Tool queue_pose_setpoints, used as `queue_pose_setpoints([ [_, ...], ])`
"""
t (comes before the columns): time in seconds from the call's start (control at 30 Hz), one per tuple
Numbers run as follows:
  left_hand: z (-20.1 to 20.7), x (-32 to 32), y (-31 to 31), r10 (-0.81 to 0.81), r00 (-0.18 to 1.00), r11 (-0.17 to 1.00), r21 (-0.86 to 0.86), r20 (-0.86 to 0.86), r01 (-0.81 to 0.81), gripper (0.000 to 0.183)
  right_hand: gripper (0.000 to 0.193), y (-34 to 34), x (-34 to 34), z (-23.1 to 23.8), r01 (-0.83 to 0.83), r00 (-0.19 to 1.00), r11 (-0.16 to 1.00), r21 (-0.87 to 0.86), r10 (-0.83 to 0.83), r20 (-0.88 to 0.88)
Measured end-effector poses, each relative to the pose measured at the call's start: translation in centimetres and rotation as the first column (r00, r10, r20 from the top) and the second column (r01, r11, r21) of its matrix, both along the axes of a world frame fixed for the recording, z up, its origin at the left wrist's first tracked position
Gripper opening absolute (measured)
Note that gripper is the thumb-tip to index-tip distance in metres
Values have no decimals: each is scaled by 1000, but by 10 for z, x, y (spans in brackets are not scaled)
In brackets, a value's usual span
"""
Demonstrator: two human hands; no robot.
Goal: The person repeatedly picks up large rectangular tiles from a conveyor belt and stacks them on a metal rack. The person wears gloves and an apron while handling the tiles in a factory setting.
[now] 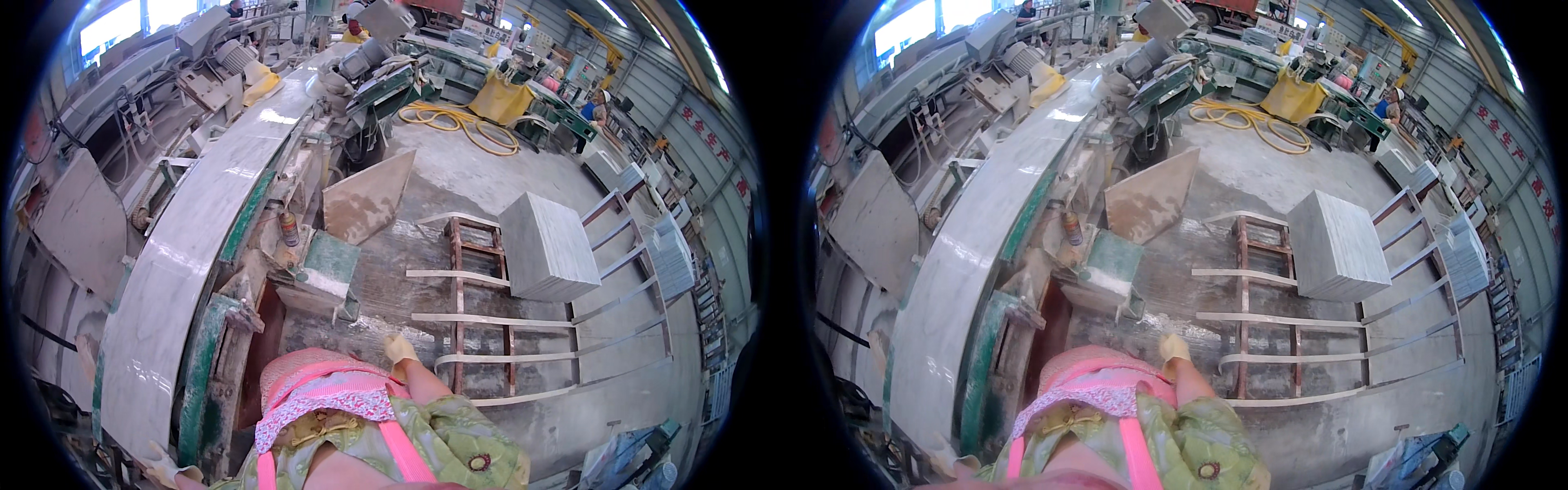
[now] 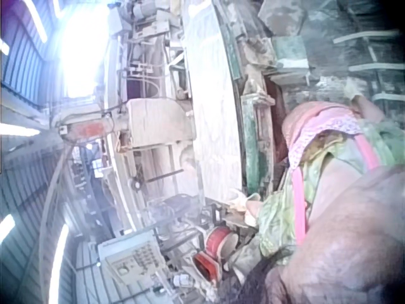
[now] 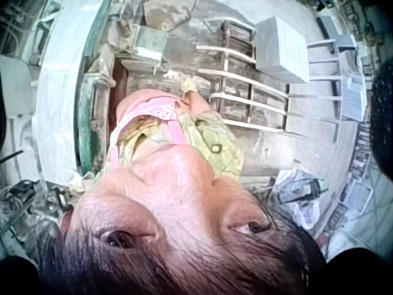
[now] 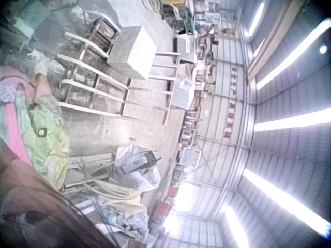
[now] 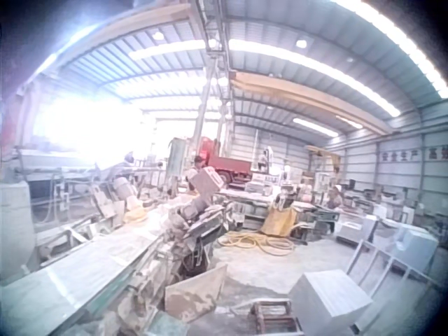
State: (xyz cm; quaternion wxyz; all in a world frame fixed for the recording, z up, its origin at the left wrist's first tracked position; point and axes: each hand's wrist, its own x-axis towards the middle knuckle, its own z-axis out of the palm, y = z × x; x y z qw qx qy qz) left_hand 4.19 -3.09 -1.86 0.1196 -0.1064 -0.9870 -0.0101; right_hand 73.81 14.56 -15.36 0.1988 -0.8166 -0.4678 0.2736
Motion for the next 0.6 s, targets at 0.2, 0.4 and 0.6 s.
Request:
queue_pose_setpoints([
  [0.2,-13,-14,-21,61,997,995,-87,44,-57,83,37,5,13,5,-53,999,998,-34,53,1],
  [0.4,16,21,-11,-132,979,987,74,-153,145,80,35,3,21,-7,-114,993,990,-88,117,23],
  [0.6,-4,-10,-26,18,997,999,-28,73,-16,82,34,19,20,-1,-156,988,988,22,155,14],
])
